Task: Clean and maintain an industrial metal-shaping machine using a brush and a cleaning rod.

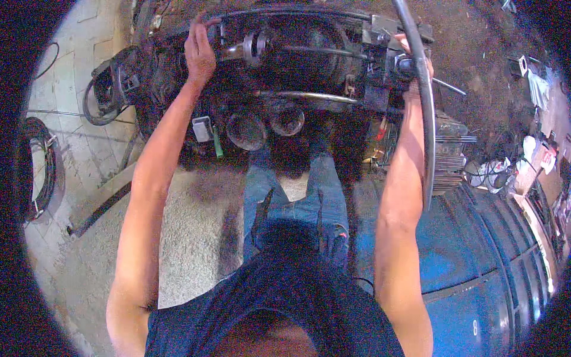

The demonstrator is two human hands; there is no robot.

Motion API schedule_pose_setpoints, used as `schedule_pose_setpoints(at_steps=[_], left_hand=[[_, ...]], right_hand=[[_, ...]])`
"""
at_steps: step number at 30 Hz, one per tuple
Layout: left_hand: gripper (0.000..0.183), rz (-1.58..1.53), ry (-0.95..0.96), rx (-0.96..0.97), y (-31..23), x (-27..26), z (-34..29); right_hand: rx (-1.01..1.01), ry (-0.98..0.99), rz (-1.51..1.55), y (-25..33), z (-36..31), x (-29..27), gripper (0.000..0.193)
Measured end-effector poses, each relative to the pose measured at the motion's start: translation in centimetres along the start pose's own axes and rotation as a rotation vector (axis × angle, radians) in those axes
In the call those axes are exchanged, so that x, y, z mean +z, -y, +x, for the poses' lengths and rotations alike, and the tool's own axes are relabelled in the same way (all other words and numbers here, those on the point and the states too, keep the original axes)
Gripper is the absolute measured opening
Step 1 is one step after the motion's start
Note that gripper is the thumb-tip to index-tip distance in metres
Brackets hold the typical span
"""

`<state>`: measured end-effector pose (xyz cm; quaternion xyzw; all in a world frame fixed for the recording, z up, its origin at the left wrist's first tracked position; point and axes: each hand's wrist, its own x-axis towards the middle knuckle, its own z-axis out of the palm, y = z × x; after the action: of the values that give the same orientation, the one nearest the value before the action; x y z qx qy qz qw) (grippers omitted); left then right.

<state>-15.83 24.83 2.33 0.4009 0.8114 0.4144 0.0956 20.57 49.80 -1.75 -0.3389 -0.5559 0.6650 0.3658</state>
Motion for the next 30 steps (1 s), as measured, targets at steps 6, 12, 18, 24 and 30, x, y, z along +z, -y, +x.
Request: schedule_pose_setpoints(at_steps=[6,12,18,24,30], left_hand=[[0.047,-0.096,-0.039,-0.029,1.0,0.3,-0.3],[0.052,-0.187,-0.077,0.009,2.6,0.6,0.0],[0.051,-0.006,-0.105,-0.020,2.8,0.1,0.0],[0.047,-0.067,-0.120,0.039,1.5,1.6,0.4],[0.052,0.136,-0.017,-0.077,1.3,0.9,0.7]], right_hand=[[0.067,-0.020,0.055,0.6,0.0,1.1,0.039],[0.138,0.108,0.287,0.2,0.3,0.6,0.045],[0.055,-0.009,0.046,-0.5,-0.3,1.1,0.053],[-0.042,-0.080,-0.015,1.7,-0.6,1.9,0.052],[-0.022,-0.513,0.197,0.5,0.3,0.4,0.053]])
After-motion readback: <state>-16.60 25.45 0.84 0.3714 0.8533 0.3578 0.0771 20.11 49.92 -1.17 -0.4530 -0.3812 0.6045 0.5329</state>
